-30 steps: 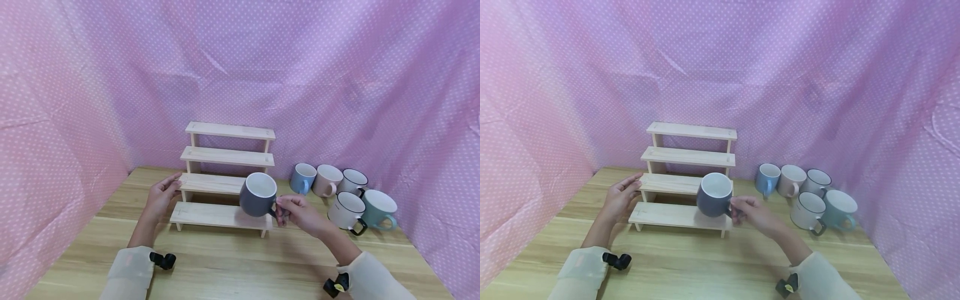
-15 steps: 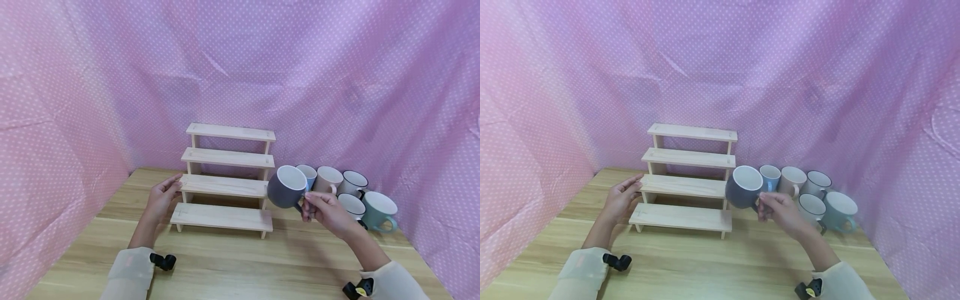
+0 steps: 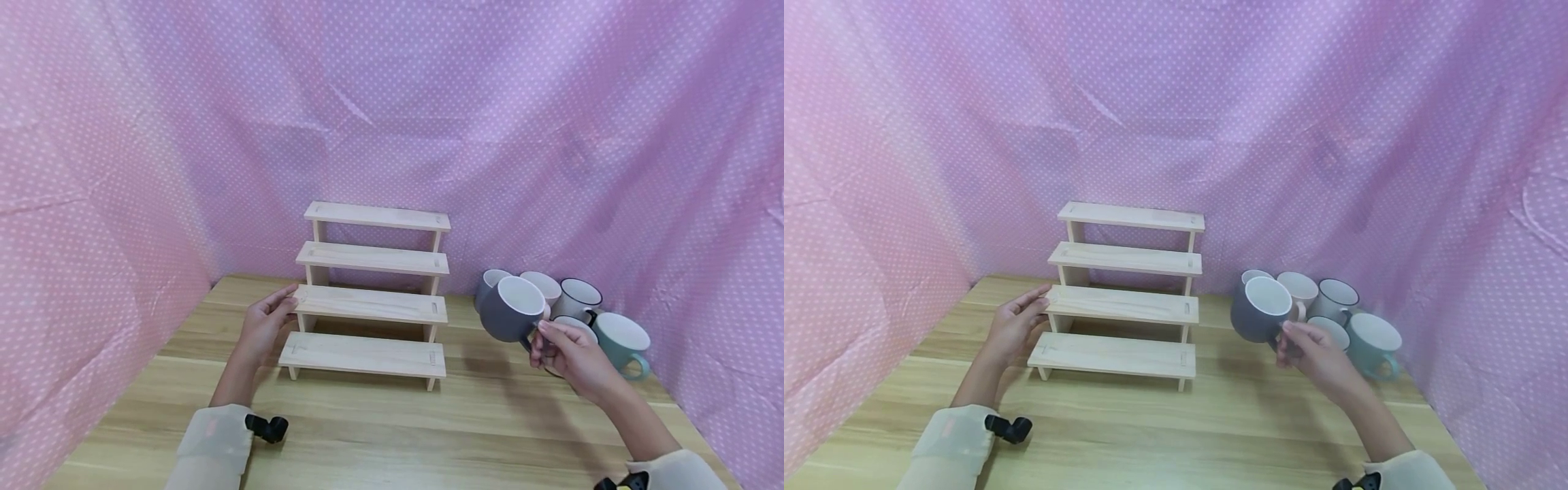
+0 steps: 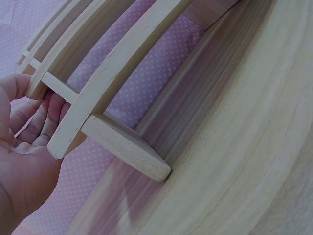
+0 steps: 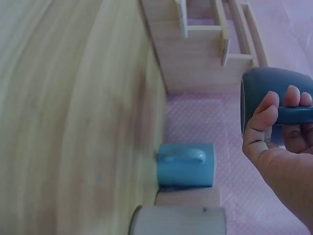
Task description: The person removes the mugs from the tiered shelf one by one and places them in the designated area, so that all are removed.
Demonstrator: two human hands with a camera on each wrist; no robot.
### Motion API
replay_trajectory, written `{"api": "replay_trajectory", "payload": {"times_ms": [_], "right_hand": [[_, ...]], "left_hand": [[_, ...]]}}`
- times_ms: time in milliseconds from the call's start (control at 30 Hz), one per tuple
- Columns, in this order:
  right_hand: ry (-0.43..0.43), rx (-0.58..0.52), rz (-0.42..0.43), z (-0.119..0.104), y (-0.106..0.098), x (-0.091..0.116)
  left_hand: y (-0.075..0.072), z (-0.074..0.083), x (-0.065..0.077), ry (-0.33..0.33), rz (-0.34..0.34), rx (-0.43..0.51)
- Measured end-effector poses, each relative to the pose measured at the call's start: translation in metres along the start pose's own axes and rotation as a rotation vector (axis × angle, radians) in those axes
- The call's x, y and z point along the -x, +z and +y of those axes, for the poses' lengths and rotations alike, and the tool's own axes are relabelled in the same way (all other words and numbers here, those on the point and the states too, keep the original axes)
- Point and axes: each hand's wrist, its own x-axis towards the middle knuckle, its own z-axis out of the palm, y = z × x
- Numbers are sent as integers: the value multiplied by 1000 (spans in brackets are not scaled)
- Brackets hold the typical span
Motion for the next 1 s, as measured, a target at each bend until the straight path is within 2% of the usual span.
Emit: {"api": "replay_trajectory", "payload": {"times_ms": [367,667,1000], "right_hand": [[75,98,106,22,-15,12],[133,56,152,32,-14,15],[209,90,206,45,-15,16]], "left_hand": [[-2,-2,-2,8,-2,-11],[-1,0,-1,-2,0,-14],[-1,-1,0,7,-3,-13]]}}
